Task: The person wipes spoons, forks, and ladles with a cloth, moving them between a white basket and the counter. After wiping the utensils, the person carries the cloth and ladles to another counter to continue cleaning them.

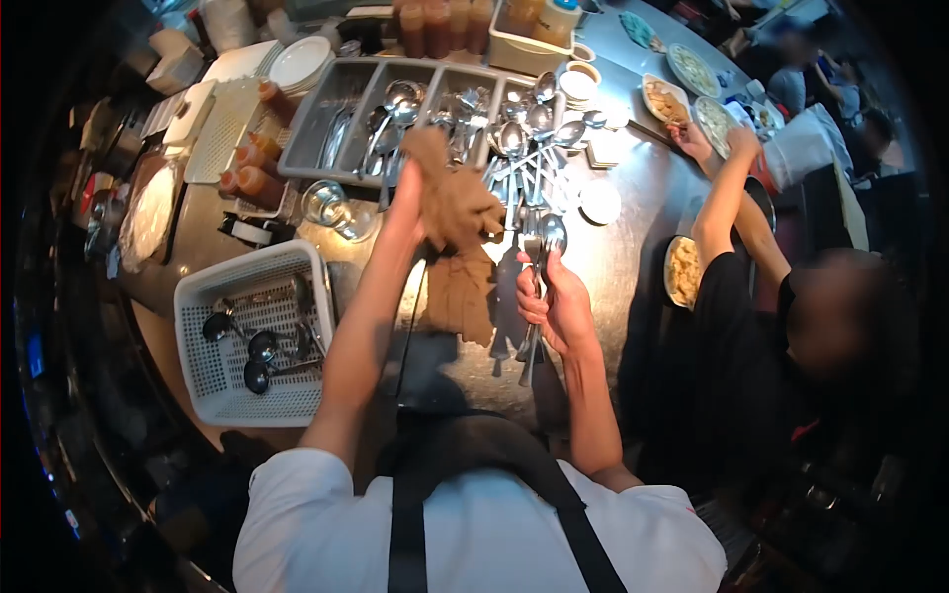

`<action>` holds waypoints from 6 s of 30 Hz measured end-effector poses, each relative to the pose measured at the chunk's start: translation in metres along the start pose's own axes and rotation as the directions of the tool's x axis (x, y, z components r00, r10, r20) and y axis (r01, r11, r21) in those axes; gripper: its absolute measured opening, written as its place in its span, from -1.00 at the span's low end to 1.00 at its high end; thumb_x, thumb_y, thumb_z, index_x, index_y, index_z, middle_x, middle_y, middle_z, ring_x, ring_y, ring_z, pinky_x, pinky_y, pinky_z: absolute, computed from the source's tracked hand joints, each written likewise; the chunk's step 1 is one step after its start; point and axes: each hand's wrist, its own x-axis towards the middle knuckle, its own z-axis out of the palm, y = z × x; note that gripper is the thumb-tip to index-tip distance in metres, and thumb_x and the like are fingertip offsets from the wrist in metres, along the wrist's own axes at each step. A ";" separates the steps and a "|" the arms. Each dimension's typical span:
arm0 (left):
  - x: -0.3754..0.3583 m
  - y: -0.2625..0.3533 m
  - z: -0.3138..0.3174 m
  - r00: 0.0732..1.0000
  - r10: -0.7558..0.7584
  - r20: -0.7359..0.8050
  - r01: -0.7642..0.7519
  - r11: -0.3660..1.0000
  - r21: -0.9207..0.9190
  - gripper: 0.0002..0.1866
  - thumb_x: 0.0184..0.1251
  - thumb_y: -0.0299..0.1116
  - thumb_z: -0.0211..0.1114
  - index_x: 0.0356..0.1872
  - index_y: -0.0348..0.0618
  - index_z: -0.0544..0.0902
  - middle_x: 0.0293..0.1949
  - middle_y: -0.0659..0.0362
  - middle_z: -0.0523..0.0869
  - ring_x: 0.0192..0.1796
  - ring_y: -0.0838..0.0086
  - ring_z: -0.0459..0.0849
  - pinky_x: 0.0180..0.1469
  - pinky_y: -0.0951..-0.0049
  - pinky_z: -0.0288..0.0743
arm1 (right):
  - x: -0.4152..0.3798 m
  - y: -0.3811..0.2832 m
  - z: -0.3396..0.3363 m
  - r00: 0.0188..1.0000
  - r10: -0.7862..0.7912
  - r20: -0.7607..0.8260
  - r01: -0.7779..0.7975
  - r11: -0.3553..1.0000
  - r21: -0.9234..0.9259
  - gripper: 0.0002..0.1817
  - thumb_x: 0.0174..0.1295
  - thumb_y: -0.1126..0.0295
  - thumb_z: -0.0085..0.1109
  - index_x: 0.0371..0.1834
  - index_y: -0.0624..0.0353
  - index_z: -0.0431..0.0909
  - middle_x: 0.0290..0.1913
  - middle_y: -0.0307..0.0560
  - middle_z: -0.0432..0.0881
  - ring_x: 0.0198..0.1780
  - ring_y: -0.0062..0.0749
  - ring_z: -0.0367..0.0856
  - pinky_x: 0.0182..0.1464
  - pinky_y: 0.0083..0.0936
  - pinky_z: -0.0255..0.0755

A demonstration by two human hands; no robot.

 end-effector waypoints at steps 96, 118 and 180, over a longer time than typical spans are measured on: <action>-0.215 -0.048 -0.038 0.994 0.081 0.076 -0.062 -0.159 0.985 -0.49 0.23 -0.23 0.32 0.17 -0.22 0.50 0.30 -0.08 0.42 0.22 0.02 0.49 0.21 0.15 0.44 | 0.154 -0.104 -0.042 0.801 -0.579 -0.150 -0.105 0.110 -0.988 -0.57 0.28 0.03 0.14 -0.15 0.22 0.70 -0.48 -0.09 0.71 -0.54 -0.48 0.68 -0.34 -0.48 0.50; -0.058 -0.057 0.044 0.695 0.542 0.472 -0.453 -0.181 0.873 -0.30 0.08 -0.30 0.46 0.28 -0.28 0.42 0.39 -0.18 0.30 0.41 -0.11 0.28 0.41 0.06 0.18 | 0.214 -0.129 -0.141 0.707 -0.657 -0.262 0.002 0.371 -0.928 -0.62 0.31 0.13 0.08 -0.41 0.25 0.67 -0.60 -0.09 0.61 -0.56 -0.48 0.58 -0.45 -0.39 0.42; -0.350 0.175 -0.350 0.996 0.053 0.068 -0.059 -0.155 0.986 -0.57 0.22 -0.36 0.30 0.11 -0.17 0.44 -0.13 0.00 0.51 -0.10 0.06 0.63 -0.12 0.16 0.56 | 0.052 0.303 0.258 0.847 0.005 0.531 0.510 -0.289 -0.810 -0.62 0.10 0.64 0.09 0.03 0.18 0.58 -0.20 0.09 0.61 -0.16 0.00 0.60 -0.12 -0.19 0.51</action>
